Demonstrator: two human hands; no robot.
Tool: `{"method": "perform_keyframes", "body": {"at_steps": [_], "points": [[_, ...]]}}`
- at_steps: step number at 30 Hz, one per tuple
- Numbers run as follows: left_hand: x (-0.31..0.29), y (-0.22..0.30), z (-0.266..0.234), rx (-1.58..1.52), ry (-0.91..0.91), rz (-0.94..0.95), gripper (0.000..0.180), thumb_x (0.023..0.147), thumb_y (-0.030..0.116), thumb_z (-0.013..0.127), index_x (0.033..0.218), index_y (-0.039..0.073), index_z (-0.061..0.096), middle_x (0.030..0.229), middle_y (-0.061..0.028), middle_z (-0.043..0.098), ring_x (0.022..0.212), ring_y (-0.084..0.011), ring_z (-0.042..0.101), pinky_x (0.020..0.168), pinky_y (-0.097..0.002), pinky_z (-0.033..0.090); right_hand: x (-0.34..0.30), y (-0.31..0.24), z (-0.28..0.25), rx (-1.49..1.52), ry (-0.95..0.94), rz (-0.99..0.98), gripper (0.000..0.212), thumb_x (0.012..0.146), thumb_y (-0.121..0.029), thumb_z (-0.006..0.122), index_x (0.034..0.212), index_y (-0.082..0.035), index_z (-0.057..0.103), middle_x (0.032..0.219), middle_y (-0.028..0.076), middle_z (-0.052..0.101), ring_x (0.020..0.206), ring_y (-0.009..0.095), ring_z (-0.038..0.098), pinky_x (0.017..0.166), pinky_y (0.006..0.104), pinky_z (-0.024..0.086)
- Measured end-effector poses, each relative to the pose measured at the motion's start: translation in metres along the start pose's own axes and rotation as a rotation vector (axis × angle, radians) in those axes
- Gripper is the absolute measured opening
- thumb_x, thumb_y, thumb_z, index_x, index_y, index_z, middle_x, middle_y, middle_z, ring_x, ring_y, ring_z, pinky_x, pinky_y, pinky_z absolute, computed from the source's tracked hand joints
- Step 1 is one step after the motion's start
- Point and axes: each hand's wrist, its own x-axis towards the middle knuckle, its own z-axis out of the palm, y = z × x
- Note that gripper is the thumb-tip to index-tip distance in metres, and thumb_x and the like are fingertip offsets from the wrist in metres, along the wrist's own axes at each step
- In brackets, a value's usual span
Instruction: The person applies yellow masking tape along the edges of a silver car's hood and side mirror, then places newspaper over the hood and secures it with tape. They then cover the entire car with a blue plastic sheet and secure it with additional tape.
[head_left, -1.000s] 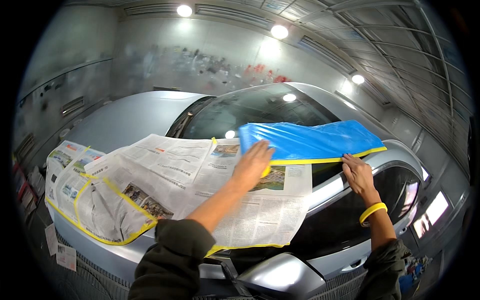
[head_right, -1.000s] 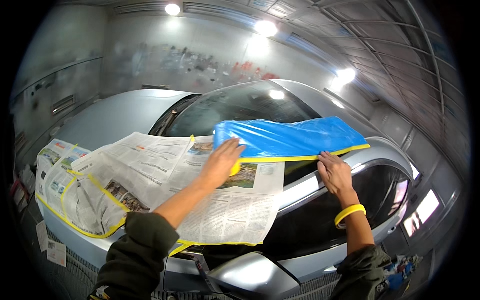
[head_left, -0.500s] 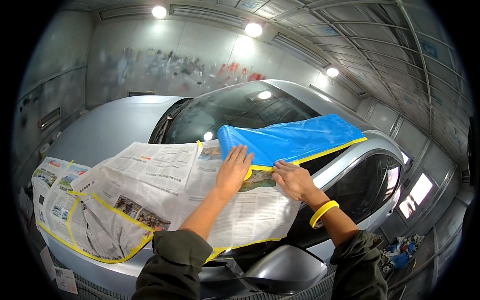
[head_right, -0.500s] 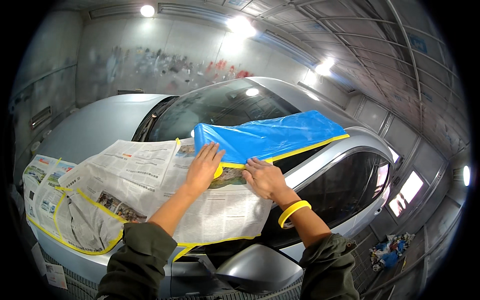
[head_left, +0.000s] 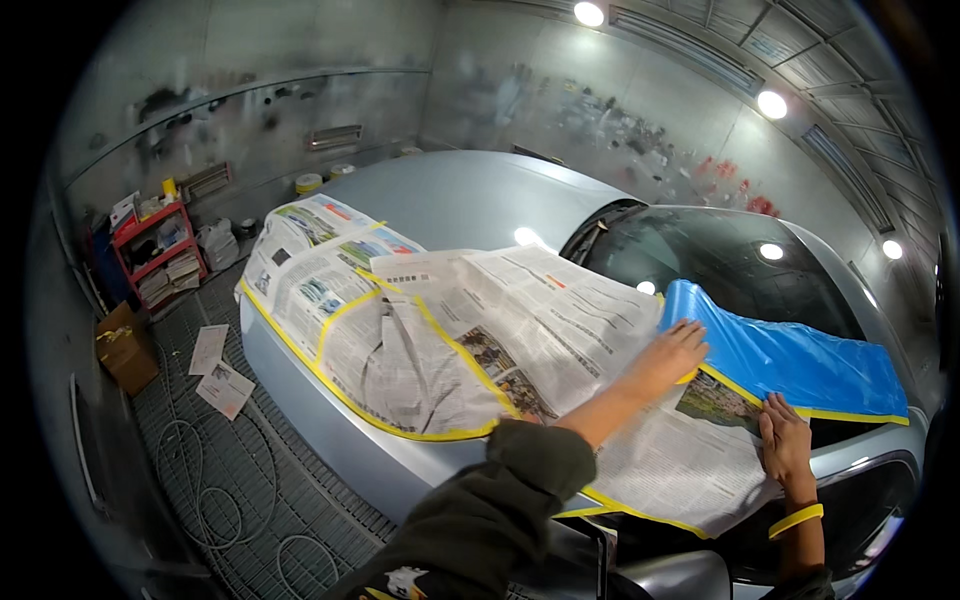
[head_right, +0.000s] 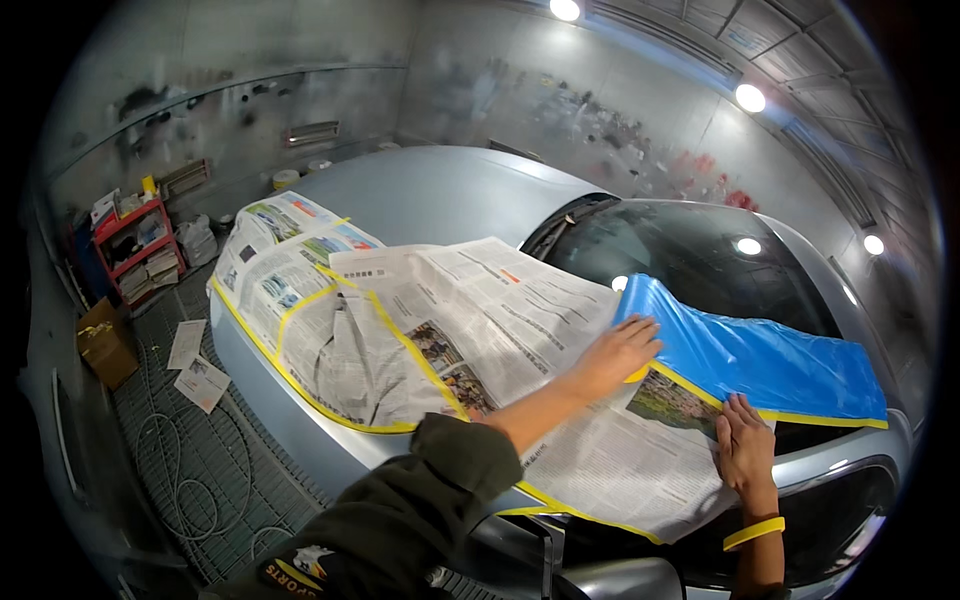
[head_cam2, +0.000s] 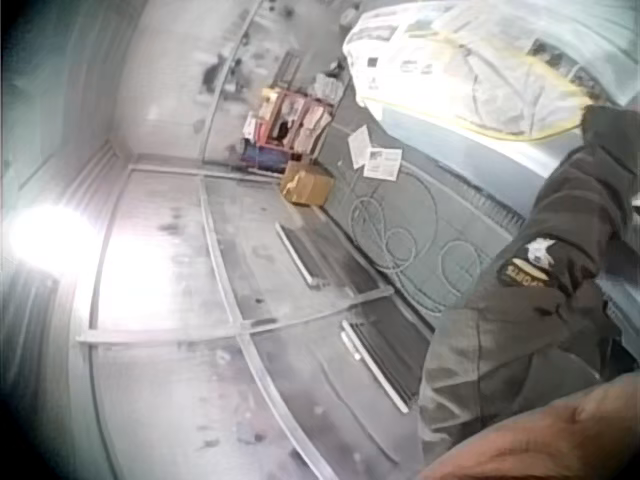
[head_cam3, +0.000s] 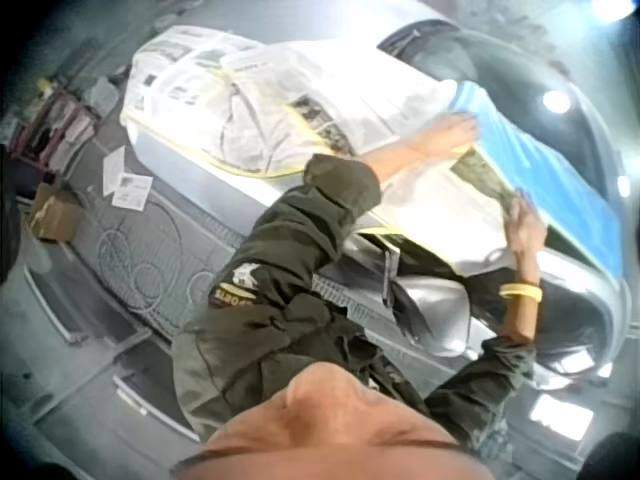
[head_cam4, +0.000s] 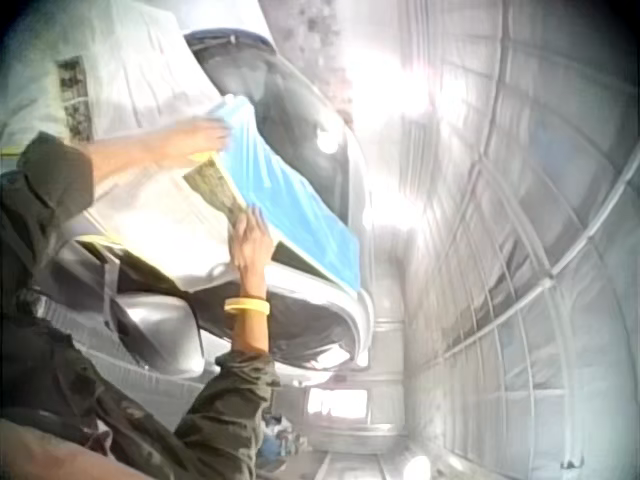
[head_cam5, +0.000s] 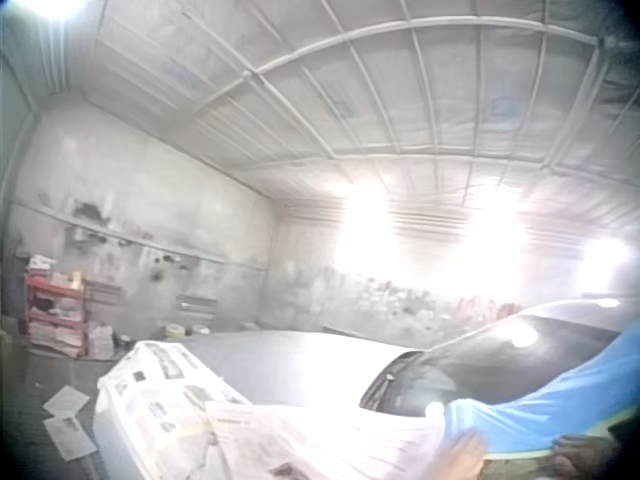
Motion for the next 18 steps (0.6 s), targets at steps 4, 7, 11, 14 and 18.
{"method": "perform_keyframes", "body": {"at_steps": [4, 7, 11, 14, 18], "points": [[-0.037, -0.060, -0.049, 0.024, 0.076, 0.136, 0.041, 0.085, 0.005, 0.058, 0.125, 0.001, 0.062, 0.137, -0.0186, 0.058, 0.136, -0.0332, 0.047, 0.118, -0.0465, 0.032, -0.004, 0.005, -0.002, -0.027, 0.018, -0.018, 0.035, 0.098, -0.019, 0.052, 0.119, 0.006, 0.066, 0.129, 0.026, 0.062, 0.126, 0.041, 0.056, 0.107, 0.0442, 0.044], [-0.057, -0.092, -0.077, 0.236, -0.150, 0.062, 0.041, 0.082, 0.007, 0.059, 0.123, 0.003, 0.063, 0.137, -0.0183, 0.058, 0.133, -0.0324, 0.051, 0.116, -0.0439, 0.037, 0.006, -0.007, 0.013, -0.004, 0.003, -0.034, 0.034, 0.099, -0.019, 0.052, 0.118, 0.005, 0.066, 0.129, 0.024, 0.062, 0.126, 0.040, 0.055, 0.107, 0.0448, 0.044], [-0.052, -0.092, -0.100, 0.264, -0.149, 0.075, 0.038, 0.082, 0.006, 0.059, 0.119, 0.005, 0.065, 0.130, -0.0166, 0.063, 0.127, -0.0302, 0.057, 0.111, -0.0429, 0.042, 0.025, -0.038, 0.037, -0.073, -0.064, -0.044, 0.042, 0.102, -0.028, 0.048, 0.124, 0.003, 0.064, 0.138, 0.019, 0.058, 0.134, 0.035, 0.050, 0.114, 0.0418, 0.036], [-0.063, -0.087, -0.084, 0.190, -0.175, 0.084, 0.037, 0.082, 0.005, 0.059, 0.119, 0.004, 0.065, 0.128, -0.0165, 0.065, 0.126, -0.0301, 0.058, 0.110, -0.0430, 0.043, 0.023, -0.060, 0.049, -0.095, -0.023, -0.030, 0.041, 0.101, -0.027, 0.048, 0.125, 0.003, 0.064, 0.137, 0.018, 0.059, 0.133, 0.036, 0.050, 0.114, 0.0437, 0.036], [-0.073, -0.096, -0.074, 0.141, -0.224, 0.149, 0.038, 0.083, 0.005, 0.060, 0.121, 0.003, 0.065, 0.129, -0.0172, 0.064, 0.126, -0.0305, 0.057, 0.110, -0.0434, 0.042, 0.028, -0.095, 0.069, -0.141, 0.012, 0.029, 0.039, 0.100, -0.026, 0.048, 0.121, 0.002, 0.065, 0.135, 0.018, 0.061, 0.131, 0.036, 0.052, 0.113, 0.0448, 0.037]]}}
